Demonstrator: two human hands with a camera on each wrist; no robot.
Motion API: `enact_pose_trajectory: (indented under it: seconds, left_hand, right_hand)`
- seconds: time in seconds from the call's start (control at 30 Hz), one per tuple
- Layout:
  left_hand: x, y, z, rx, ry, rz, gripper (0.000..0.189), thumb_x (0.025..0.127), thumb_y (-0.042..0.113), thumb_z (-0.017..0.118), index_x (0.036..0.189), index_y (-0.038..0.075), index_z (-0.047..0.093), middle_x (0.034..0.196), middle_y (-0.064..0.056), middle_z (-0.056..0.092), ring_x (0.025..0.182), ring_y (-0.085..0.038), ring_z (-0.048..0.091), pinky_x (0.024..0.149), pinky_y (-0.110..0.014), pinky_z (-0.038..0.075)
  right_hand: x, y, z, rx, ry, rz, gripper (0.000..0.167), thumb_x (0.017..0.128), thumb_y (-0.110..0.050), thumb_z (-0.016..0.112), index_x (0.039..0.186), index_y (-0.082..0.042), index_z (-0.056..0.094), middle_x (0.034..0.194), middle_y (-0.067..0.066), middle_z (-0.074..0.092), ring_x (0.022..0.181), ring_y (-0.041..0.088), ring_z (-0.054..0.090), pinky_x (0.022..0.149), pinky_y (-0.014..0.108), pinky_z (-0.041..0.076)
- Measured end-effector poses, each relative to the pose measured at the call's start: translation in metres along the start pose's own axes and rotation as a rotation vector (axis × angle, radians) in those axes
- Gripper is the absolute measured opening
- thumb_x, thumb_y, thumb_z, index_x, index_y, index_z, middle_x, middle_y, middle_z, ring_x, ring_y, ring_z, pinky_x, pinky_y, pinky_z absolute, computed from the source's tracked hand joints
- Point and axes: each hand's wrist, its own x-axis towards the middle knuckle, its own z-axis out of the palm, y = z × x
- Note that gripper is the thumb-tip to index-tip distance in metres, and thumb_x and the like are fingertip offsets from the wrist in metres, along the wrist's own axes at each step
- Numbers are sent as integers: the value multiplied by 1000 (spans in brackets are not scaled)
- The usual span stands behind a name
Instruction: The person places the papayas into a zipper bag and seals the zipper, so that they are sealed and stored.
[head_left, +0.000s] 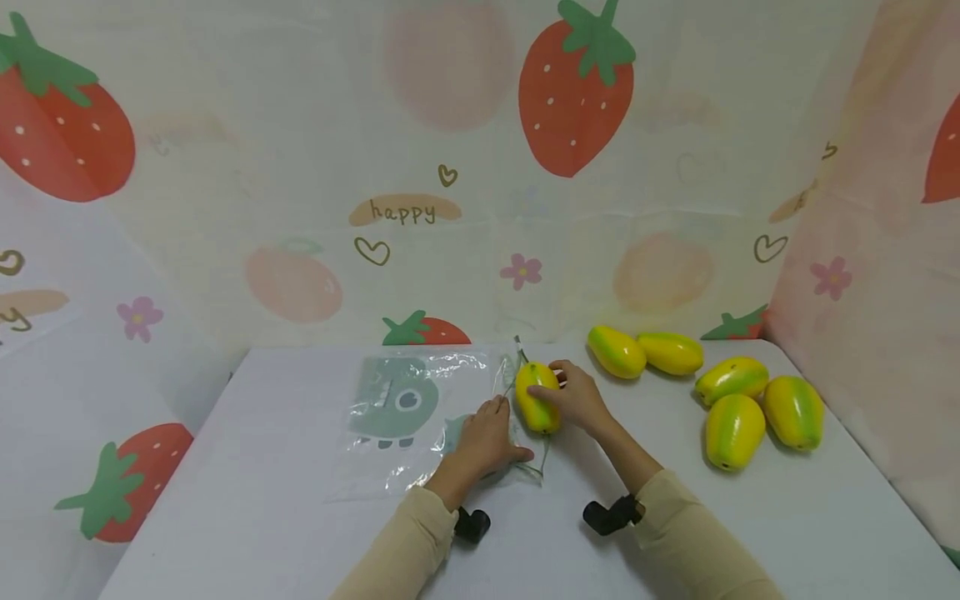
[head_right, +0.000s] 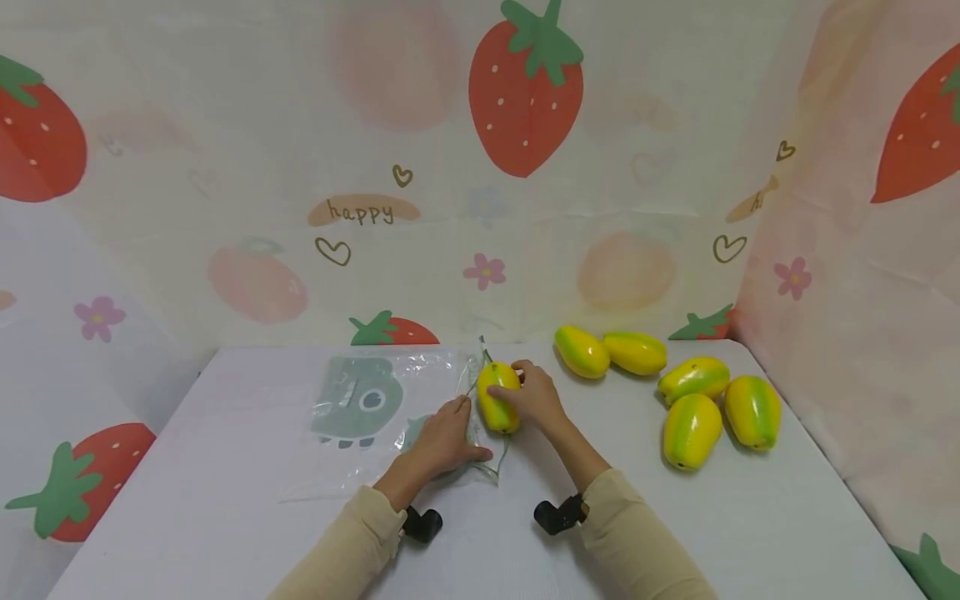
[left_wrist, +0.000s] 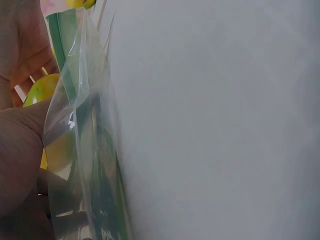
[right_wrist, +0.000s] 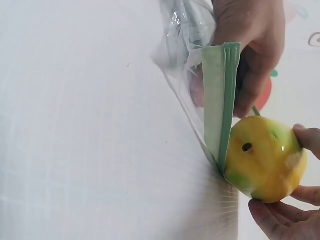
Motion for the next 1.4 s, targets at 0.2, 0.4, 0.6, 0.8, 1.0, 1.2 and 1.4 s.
enact_pose_trajectory:
  seconds: [0.2,0.4,0.6,0.8,1.0,1.2,1.4]
  left_hand:
    - [2,-1,-1,7,-1,-8,96,78,47,78,149,0,34,157,-14,32,145,-32,32,117,-48,30]
    - [3,-1,0,6,-3,-9,96,77,46,79,149,1,33,157,-15,33,144,-32,33,116,-49,32]
    - [3,-1,2,2,15,1,91,79,41,79,148,1,35,156,-16,34,143,-33,33,116,-49,33]
    - [1,0,-1,-30,74,24,79,81,33,79,144,1,43,151,-18,40,139,-34,37,112,-49,37]
    - [-1,-1,-3,-90,173,62,62,83,22,76,136,1,53,138,-17,51,127,-33,47,108,-43,43]
    - [0,0,-3,-188,268,38,50,81,11,76,126,1,57,116,-15,60,106,-30,56,93,-40,50]
    - [3,1,-2,-330,250,-50,48,81,6,73,124,-1,54,97,-12,65,88,-26,61,83,-39,52]
  right_hand:
    - [1,-2,0,3,-13,28,68,88,-40,69,140,-4,45,134,22,54,113,33,54,97,44,52]
    - [-1,-4,1,4,-18,30,68,87,-39,70,139,-3,45,133,24,54,113,34,54,97,45,52]
    - [0,-2,0,-6,-18,22,68,88,-40,70,139,-2,46,132,24,55,113,34,55,97,45,52]
    - [2,1,-1,-3,-26,22,68,88,-42,69,139,-3,46,132,23,55,113,34,55,97,45,51]
    - [2,0,-3,-29,-32,1,66,89,-42,68,139,-3,46,132,23,55,113,33,55,97,45,51]
    - [3,-2,-3,-45,-36,-1,65,89,-40,68,138,-3,47,130,23,56,113,34,55,95,44,52]
    - [4,-1,-4,-45,-45,-4,65,89,-41,68,138,-3,47,131,23,56,114,34,56,96,44,51]
